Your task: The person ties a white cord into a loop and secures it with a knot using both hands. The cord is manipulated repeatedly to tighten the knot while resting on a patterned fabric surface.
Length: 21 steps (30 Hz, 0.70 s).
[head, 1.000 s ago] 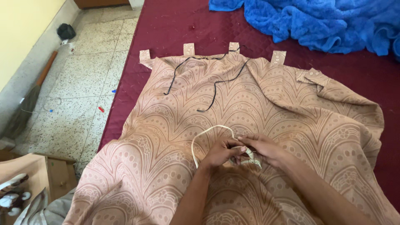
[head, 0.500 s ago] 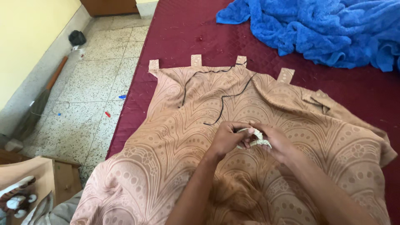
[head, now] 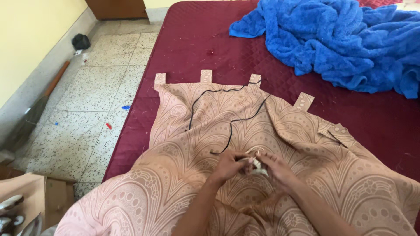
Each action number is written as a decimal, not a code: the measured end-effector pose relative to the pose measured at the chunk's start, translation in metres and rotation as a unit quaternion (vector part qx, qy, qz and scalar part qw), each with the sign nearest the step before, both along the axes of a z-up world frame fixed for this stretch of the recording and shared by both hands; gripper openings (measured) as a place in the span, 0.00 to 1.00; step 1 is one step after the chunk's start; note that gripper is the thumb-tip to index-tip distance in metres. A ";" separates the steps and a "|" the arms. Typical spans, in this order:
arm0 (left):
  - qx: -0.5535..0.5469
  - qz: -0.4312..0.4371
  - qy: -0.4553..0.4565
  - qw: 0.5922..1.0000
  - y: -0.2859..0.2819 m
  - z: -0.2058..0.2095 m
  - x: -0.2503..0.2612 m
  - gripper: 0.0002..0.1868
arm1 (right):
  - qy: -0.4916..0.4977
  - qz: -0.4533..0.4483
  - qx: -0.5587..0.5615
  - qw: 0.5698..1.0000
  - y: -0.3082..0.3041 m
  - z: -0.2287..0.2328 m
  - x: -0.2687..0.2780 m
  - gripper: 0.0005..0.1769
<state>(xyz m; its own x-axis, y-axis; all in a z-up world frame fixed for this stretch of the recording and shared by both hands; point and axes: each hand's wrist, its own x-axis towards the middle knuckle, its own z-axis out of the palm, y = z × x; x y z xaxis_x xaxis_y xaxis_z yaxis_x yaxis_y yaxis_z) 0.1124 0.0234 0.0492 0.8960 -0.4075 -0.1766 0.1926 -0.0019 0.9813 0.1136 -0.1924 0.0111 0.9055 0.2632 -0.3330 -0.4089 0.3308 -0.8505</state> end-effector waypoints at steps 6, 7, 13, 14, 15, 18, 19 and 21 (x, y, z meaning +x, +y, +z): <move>-0.036 -0.052 0.047 0.997 -0.002 -0.060 0.005 0.11 | 0.005 0.006 -0.036 0.999 -0.013 -0.062 -0.006 0.12; -0.041 -0.053 0.048 0.997 -0.004 -0.067 0.002 0.11 | 0.018 -0.007 -0.044 0.999 -0.012 -0.067 -0.009 0.11; -0.030 -0.015 0.042 0.999 -0.001 -0.080 -0.005 0.12 | -0.065 -0.002 -0.105 0.992 -0.004 -0.068 -0.012 0.10; -0.010 -0.009 0.040 0.999 0.001 -0.079 -0.004 0.12 | -0.086 0.004 -0.128 0.988 -0.003 -0.067 -0.012 0.10; -0.009 -0.006 0.026 1.000 0.001 -0.079 -0.004 0.12 | -0.088 0.001 -0.125 0.988 -0.004 -0.065 -0.013 0.09; -0.009 -0.003 -0.003 1.000 -0.002 -0.081 -0.006 0.11 | -0.084 -0.011 -0.122 0.989 -0.006 -0.062 -0.018 0.09; -0.013 -0.004 -0.005 1.000 -0.002 -0.081 -0.007 0.11 | -0.077 -0.017 -0.124 0.989 -0.005 -0.060 -0.020 0.09; -0.019 0.000 -0.006 1.000 -0.001 -0.081 -0.007 0.11 | -0.094 -0.023 -0.140 0.985 -0.003 -0.055 -0.021 0.10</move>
<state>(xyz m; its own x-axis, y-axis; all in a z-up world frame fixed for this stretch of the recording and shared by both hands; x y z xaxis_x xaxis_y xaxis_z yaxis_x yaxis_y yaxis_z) 0.1053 0.0219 -0.0319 0.8980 -0.4139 -0.1495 0.1804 0.0364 0.9829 0.0931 -0.1949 -0.0444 0.9668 0.1425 -0.2120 -0.2255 0.0867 -0.9704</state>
